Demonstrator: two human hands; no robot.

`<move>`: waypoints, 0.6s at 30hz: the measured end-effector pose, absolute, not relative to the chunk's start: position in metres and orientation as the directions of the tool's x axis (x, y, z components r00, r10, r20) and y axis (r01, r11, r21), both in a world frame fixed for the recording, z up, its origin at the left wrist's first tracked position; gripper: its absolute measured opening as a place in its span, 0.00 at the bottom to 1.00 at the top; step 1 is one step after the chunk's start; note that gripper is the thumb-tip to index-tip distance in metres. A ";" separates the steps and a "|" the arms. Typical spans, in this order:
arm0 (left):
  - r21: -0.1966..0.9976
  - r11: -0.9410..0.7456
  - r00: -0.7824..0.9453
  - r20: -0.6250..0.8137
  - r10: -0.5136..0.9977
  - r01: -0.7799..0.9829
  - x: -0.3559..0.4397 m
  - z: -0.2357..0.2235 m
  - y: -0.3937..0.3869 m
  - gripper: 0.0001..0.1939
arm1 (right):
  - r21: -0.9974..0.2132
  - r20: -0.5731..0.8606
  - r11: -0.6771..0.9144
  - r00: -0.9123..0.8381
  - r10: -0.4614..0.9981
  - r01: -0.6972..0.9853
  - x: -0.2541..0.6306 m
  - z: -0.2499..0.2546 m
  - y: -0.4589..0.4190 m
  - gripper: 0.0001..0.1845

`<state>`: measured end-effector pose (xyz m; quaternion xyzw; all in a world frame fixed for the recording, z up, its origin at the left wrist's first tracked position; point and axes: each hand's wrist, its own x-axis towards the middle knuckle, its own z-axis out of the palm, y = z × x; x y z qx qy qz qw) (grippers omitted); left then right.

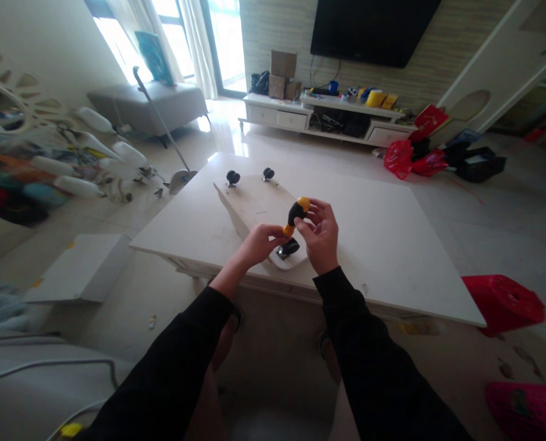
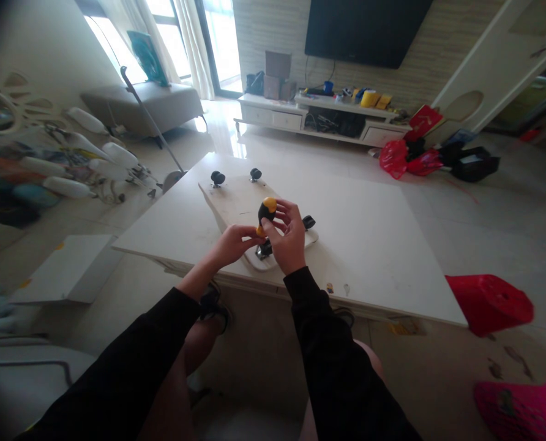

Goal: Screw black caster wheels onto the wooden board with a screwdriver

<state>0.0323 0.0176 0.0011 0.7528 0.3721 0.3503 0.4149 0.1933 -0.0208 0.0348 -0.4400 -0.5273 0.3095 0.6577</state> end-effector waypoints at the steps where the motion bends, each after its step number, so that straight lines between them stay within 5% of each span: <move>1: 0.881 -0.378 0.461 0.220 0.860 0.285 0.033 0.001 0.017 0.07 | -0.905 0.422 0.419 0.256 0.870 0.069 0.193 0.035 -0.021 0.24; 18: 0.864 -0.367 0.401 0.218 0.890 0.346 0.035 0.002 0.016 0.02 | -0.905 0.424 0.408 0.294 0.857 0.115 0.189 0.037 -0.022 0.26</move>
